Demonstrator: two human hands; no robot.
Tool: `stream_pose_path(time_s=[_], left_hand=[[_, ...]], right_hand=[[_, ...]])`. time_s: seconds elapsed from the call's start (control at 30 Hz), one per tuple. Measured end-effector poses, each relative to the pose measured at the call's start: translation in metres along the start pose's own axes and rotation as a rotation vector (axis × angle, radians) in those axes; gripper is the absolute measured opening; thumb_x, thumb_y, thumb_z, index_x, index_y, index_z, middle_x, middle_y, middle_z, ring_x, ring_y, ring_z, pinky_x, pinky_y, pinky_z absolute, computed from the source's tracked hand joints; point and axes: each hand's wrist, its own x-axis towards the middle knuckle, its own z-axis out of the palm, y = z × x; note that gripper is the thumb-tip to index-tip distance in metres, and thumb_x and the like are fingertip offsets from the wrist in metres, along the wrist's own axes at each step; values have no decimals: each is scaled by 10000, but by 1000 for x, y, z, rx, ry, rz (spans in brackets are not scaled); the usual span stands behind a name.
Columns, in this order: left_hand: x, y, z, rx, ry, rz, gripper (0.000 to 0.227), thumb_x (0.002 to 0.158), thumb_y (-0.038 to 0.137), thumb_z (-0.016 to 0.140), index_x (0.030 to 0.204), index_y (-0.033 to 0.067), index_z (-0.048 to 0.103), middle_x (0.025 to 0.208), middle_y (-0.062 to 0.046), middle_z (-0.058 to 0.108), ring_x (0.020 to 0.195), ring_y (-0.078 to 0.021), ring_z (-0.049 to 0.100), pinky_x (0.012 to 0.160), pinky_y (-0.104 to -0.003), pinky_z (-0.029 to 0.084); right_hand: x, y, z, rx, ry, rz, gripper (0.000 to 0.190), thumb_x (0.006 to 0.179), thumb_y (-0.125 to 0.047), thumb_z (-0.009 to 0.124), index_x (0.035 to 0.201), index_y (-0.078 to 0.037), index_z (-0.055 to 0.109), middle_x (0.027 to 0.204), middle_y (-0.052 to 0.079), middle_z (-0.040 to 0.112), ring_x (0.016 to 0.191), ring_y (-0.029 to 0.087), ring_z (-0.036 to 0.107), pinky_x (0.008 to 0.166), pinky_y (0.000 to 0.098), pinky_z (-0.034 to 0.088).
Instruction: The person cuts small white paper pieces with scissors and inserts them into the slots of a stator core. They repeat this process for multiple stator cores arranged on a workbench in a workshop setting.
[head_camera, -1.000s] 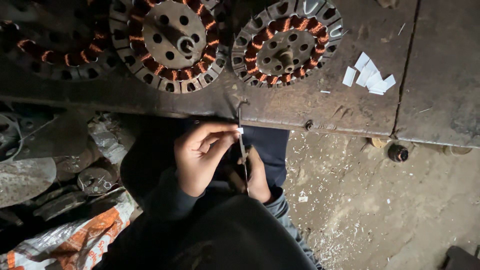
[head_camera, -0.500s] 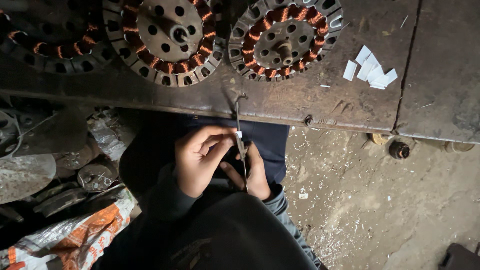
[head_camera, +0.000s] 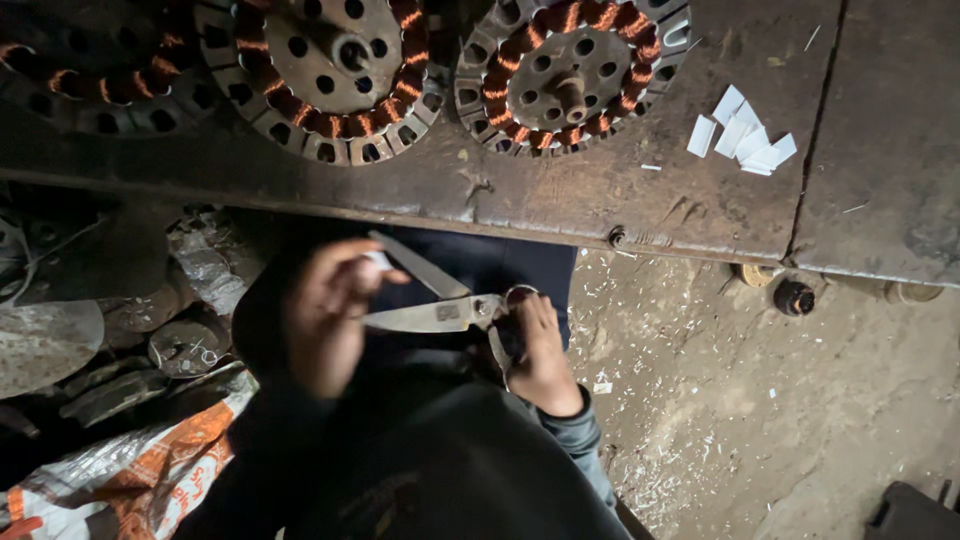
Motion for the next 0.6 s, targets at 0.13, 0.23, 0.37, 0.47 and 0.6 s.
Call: stream_pose_path(time_s=[0.13,0.23,0.37,0.47,0.6], left_hand=[[3,3,-33,85,190,144,185,1086,69,570,1259,26,619,1062,-69,659,981,-154,706,904,-315,646],[0,12,-28,253,190,282,100,1128,70,570,1208,35,621,1131,-86,676,955,-148,682,872,-273,632],[-17,38,10,274,-31,-25,172,1060,81,583,1183,49,699,949,-75,676,781,-129,625,700,-228,507],[-23,55,38,386,-227,112,182,1016,86,646,1186,73,711,1038,-70,662,861,-131,651,770,-242,514],[-8,64,56,337,-467,198,404,836,201,853,1183,63,699,1121,-60,639,886,-151,630,772,-282,524]], right_hand=[[0,13,-26,-30,-250,-56,703,584,-63,801,1212,125,548,1301,326,531,1264,527,448,1094,510,322],[7,4,-45,8,-222,-124,420,599,6,757,1006,50,664,1139,236,632,1123,411,571,968,472,433],[8,-35,-54,135,289,168,357,792,20,835,699,-29,495,687,64,545,642,188,500,614,335,398],[14,-56,-47,134,574,95,562,847,17,886,622,-49,375,613,22,448,520,126,402,526,276,300],[29,-74,-47,128,642,-81,566,707,-125,1001,757,-90,438,775,19,464,672,127,445,593,275,341]])
